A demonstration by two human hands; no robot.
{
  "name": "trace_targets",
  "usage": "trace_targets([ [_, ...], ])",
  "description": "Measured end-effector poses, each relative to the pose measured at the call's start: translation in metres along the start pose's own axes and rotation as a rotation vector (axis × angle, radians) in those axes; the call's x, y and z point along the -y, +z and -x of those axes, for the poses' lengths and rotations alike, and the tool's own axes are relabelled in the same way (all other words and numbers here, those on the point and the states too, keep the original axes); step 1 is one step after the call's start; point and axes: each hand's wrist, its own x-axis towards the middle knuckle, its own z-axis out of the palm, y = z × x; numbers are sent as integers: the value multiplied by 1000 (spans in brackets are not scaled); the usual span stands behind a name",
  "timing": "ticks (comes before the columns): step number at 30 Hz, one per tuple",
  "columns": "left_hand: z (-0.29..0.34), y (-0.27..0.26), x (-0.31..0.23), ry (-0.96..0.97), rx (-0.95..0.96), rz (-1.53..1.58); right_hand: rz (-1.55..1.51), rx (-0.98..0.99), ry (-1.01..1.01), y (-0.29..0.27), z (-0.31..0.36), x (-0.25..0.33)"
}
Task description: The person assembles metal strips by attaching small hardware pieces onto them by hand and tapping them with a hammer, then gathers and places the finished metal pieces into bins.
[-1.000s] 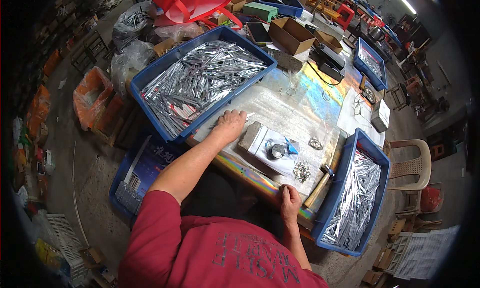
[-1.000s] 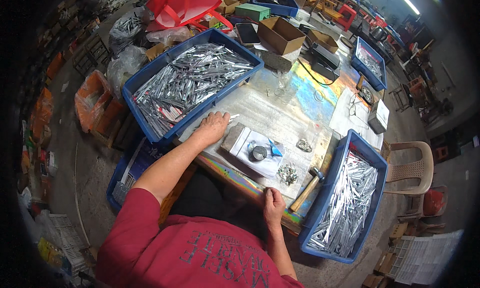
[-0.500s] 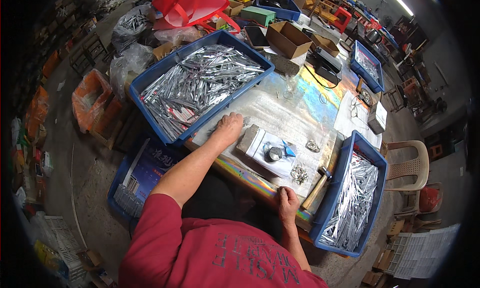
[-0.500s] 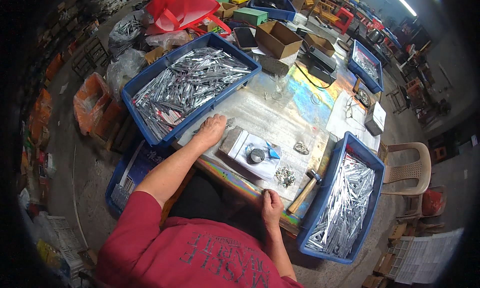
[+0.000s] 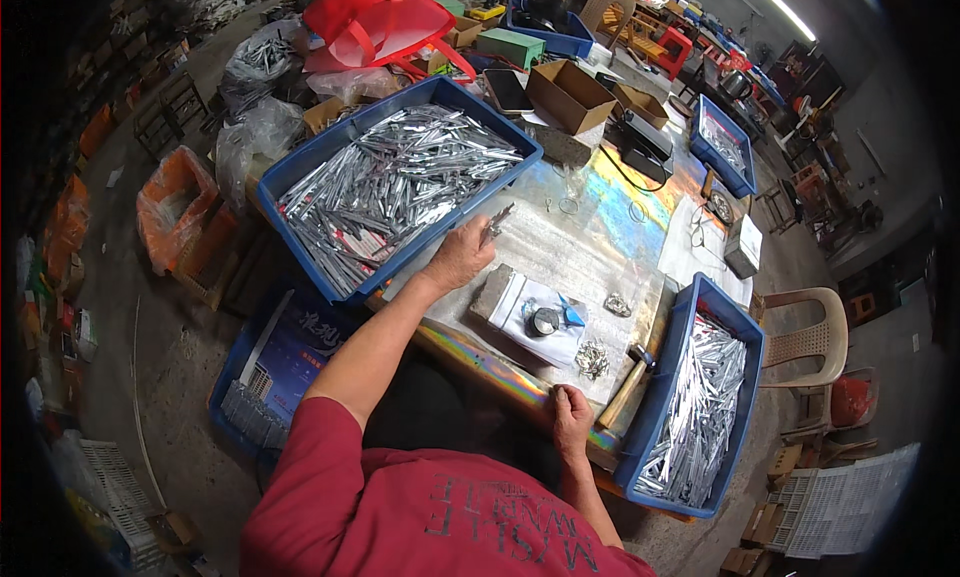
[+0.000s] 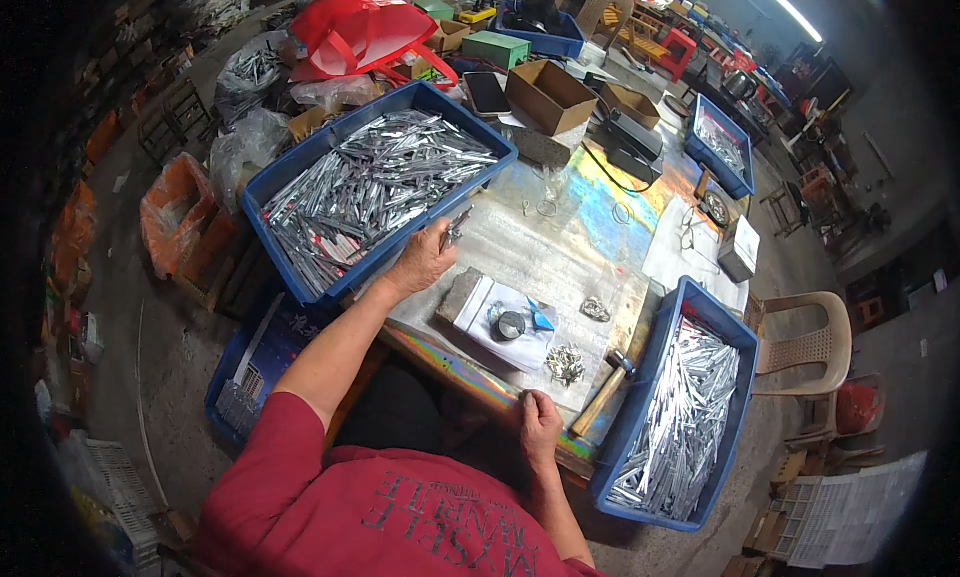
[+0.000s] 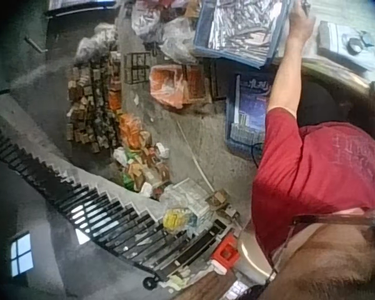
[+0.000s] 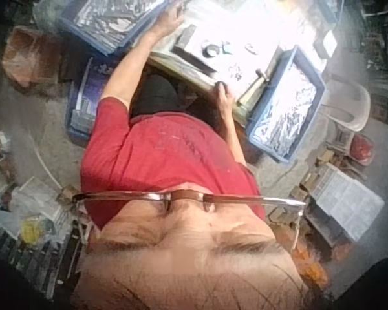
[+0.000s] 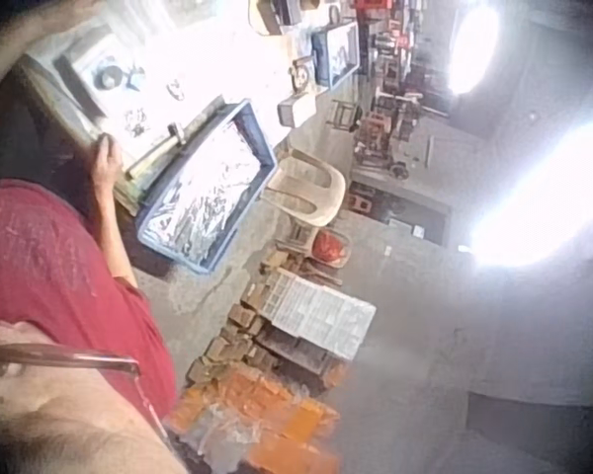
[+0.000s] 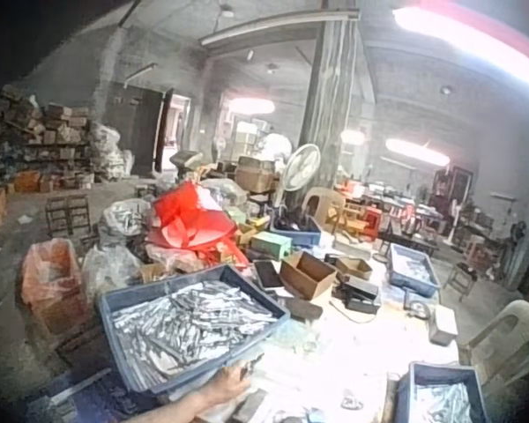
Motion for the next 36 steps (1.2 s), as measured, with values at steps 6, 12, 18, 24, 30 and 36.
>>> trace_targets([
  [6, -1, 24, 10, 31, -196, 287, 25, -12, -15, -2, 4, -2],
  [12, 14, 33, 23, -5, -323, 405, 53, -25, -95, 5, 5, 10],
  [18, 17, 23, 20, -119, -257, 506, 36, -37, -67, 3, 4, 3],
  [24, 18, 24, 25, 54, -398, 438, 40, -31, -82, 3, 3, 0],
  [30, 20, 28, 30, -110, -322, 509, 51, -37, -95, 5, 4, 4],
  [36, 24, 29, 16, 92, -332, 277, 36, -33, -58, 3, 4, 0],
])
